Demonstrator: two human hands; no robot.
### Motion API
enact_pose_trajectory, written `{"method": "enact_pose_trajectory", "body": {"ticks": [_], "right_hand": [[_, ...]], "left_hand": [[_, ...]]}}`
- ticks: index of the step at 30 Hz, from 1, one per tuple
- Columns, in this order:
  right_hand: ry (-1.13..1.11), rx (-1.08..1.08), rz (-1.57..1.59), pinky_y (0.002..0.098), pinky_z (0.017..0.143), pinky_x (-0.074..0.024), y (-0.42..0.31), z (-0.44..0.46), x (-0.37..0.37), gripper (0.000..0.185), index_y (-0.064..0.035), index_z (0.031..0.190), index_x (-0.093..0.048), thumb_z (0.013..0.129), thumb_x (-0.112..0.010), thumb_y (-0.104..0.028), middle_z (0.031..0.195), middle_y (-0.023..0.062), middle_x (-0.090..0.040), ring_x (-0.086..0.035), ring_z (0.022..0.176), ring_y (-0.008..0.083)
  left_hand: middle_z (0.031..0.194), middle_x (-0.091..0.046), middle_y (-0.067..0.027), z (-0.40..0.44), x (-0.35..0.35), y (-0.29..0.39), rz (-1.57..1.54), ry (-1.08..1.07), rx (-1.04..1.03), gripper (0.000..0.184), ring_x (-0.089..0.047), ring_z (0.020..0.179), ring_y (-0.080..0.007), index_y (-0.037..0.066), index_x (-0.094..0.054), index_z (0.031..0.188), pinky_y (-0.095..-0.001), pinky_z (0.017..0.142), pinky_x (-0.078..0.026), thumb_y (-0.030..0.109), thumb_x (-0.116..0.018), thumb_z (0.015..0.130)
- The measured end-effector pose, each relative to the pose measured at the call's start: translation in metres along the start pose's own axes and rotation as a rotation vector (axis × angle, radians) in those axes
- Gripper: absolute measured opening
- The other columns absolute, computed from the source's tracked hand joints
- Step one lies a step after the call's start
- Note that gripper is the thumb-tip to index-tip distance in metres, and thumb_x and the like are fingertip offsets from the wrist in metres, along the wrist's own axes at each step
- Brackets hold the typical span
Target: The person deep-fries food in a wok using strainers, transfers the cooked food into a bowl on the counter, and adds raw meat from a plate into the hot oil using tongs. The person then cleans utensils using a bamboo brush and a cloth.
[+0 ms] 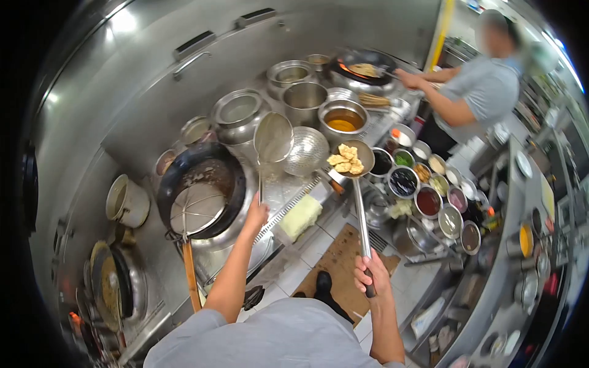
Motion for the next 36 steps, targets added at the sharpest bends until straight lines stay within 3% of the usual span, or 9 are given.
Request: {"method": "enact_pose_trajectory", "body": {"ticks": [4,9,12,15,26,30,32,34,36], "right_hand": [[-0.026,0.123,0.361,0.0234,0.034,-0.0416,0.028,-0.065,-0.004,0.044,-0.006,0.141,-0.027,0.099,-0.039,-0.016,0.078,0.0019,-0.039,-0.041,0.045,0.0047],[0.007,0.408,0.485,0.023,0.037,-0.0427,0.038,-0.174,-0.014,0.045,-0.0043,0.143,-0.026,0.1,-0.036,-0.016,0.08,0.0014,-0.039,-0.041,0.047,0.003],[0.149,0.659,0.355,0.0223,0.038,-0.0422,0.035,-0.244,-0.01,0.04,-0.0041,0.138,-0.034,0.1,-0.037,-0.015,0.079,-0.0004,-0.039,-0.04,0.047,0.0018],[0.313,0.909,0.282,0.0207,0.038,-0.0397,0.026,-0.312,0.004,0.032,-0.0065,0.129,-0.046,0.099,-0.042,-0.016,0.077,-0.0013,-0.041,-0.037,0.046,0.0016],[0.979,1.288,-0.055,0.0236,0.035,-0.0348,-0.067,-0.55,0.197,0.01,-0.01,0.086,-0.042,0.091,-0.051,-0.011,0.065,-0.001,-0.042,-0.043,0.047,0.0071],[1.755,0.661,-0.496,0.033,0.044,-0.0458,-0.092,-0.619,0.26,0.03,-0.0035,0.11,-0.044,0.084,-0.057,-0.01,0.079,0.0071,-0.056,-0.056,0.056,0.016],[2.489,0.597,-1.446,0.0441,0.077,-0.0489,-0.072,-0.645,0.388,0.042,0.0047,0.117,-0.052,0.081,-0.058,-0.017,0.091,0.0226,-0.067,-0.063,0.08,0.0392],[2.208,0.432,-1.266,0.0423,0.067,-0.0504,-0.074,-0.649,0.427,0.035,0.0043,0.105,-0.058,0.088,-0.051,-0.026,0.087,0.0217,-0.066,-0.063,0.076,0.0351],[1.889,0.713,-0.673,0.0388,0.054,-0.0522,-0.082,-0.62,0.386,0.043,0.0014,0.116,-0.05,0.095,-0.043,-0.035,0.088,0.0205,-0.065,-0.064,0.068,0.0305]], "left_hand": [[0.07,-0.054,-0.0077,0.081,-0.073,-0.049,-0.755,-0.487,0.475,0.026,-0.047,0.048,-0.0104,0.005,-0.049,0.119,-0.0235,0.039,-0.041,0.005,-0.045,0.093],[0.102,-0.061,-0.0226,0.08,-0.111,-0.082,-1.042,-0.628,0.614,0.034,-0.064,0.089,-0.0315,-0.011,-0.05,0.108,-0.0336,0.075,-0.059,0.019,-0.052,0.093],[0.13,-0.044,-0.031,0.063,-0.107,-0.103,-1.312,-0.736,0.75,0.053,-0.044,0.123,-0.0418,-0.008,-0.034,0.127,-0.0508,0.101,-0.043,0.025,-0.053,0.092],[0.14,-0.034,-0.0285,0.014,-0.103,-0.097,-1.176,-0.596,0.588,0.072,-0.037,0.13,-0.0432,0.01,-0.003,0.144,-0.0533,0.105,-0.038,0.031,-0.05,0.094],[0.11,-0.057,-0.0075,-0.219,-0.05,-0.127,-0.39,-0.589,0.356,0.043,-0.059,0.094,-0.0227,0.015,-0.047,0.131,-0.0394,0.082,-0.05,0.033,-0.055,0.093],[0.1,-0.059,-0.0029,-0.303,-0.023,-0.132,-0.262,-0.438,0.363,0.044,-0.059,0.086,-0.0188,0.017,-0.048,0.13,-0.0354,0.073,-0.05,0.034,-0.057,0.091],[0.097,-0.059,-0.0035,-0.334,0.011,-0.136,-0.175,-0.338,0.23,0.043,-0.059,0.081,-0.0179,0.016,-0.048,0.128,-0.0326,0.066,-0.051,0.029,-0.059,0.088],[0.097,-0.059,-0.0054,-0.351,0.034,-0.121,-0.048,-0.158,0.07,0.041,-0.057,0.066,-0.0123,0.013,-0.05,0.125,-0.0215,0.053,-0.046,0.017,-0.06,0.086],[0.11,-0.058,-0.0118,-0.351,0.079,-0.117,0.294,0.114,-0.47,0.035,-0.059,0.098,-0.024,0.006,-0.054,0.122,-0.0321,0.082,-0.048,0.007,-0.055,0.088]]}}
Point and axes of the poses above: each hand's wrist, its own z-axis towards the middle knuckle, its own x-axis out of the back of the hand, y = z × x, the point moved 2 cm from there along z, towards the middle knuckle
